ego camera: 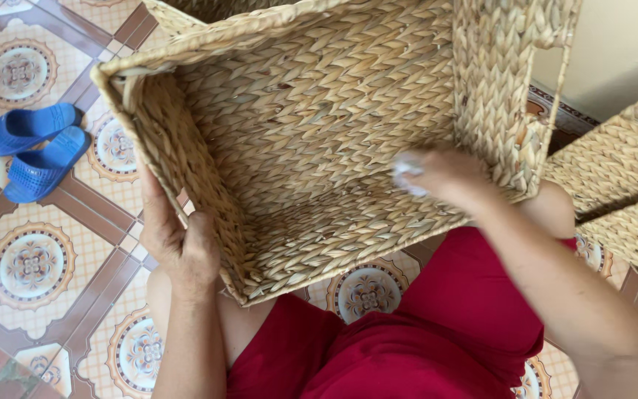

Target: The person sits on the floor and uses a white brush to clean the exterior and interior surfaces of a woven basket. They rotate the basket to access different sides and then place it on a stack of similar baskets.

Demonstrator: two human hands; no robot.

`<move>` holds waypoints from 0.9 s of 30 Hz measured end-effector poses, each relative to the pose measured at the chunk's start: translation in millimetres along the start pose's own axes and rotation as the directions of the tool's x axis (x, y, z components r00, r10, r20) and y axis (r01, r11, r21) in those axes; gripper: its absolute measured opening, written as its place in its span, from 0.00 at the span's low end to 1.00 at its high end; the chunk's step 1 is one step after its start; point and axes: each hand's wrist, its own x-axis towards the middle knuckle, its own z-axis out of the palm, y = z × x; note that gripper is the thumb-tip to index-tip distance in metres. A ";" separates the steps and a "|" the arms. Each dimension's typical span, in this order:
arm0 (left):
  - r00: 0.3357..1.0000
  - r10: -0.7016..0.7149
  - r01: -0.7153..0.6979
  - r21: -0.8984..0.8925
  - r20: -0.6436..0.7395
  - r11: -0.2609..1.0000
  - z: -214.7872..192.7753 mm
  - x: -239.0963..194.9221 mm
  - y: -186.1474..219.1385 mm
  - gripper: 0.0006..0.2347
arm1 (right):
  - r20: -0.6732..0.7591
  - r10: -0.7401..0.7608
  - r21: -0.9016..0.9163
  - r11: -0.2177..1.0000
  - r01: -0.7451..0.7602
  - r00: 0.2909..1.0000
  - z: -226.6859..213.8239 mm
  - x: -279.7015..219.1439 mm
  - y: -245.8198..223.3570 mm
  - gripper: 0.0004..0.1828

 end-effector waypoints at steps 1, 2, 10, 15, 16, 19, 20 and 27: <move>1.000 -0.006 0.006 -0.034 -0.001 0.999 0.2 1.2 -1.8 0.35 | -0.053 0.073 -0.080 0.994 -0.077 0.996 -7.2 5.3 15.0 0.26; 1.000 -0.012 0.011 -0.068 -0.002 0.998 0.6 2.5 -3.0 0.35 | -0.062 0.106 -0.146 0.983 -0.114 0.992 -8.4 10.2 20.7 0.27; 1.000 -0.021 0.020 0.056 0.008 0.998 1.7 2.1 0.5 0.35 | -0.007 -0.116 -0.209 0.971 0.112 0.993 23.2 2.1 -77.8 0.26; 1.000 0.021 -0.018 0.179 -0.017 0.984 0.7 2.0 3.8 0.36 | 0.142 -0.460 0.179 0.883 0.434 0.876 40.2 -41.6 -173.7 0.22; 0.999 0.028 -0.025 0.166 -0.015 0.986 0.6 3.4 3.1 0.35 | 0.094 -0.504 0.193 0.855 0.481 0.859 38.5 -41.7 -175.5 0.23; 1.000 0.008 -0.005 0.171 -0.013 0.985 -2.2 1.7 3.9 0.35 | 0.045 -0.516 0.140 0.851 0.506 0.855 39.0 -30.7 -157.7 0.22; 1.000 -0.002 0.005 0.178 -0.014 0.984 -2.8 1.3 4.8 0.35 | 0.078 -0.445 0.053 0.895 0.442 0.892 31.3 -22.3 -135.3 0.20; 1.000 0.012 -0.010 0.147 -0.012 0.989 0.8 6.5 4.2 0.35 | -0.023 -0.042 -0.170 0.985 0.038 0.999 -3.5 -4.3 -45.2 0.30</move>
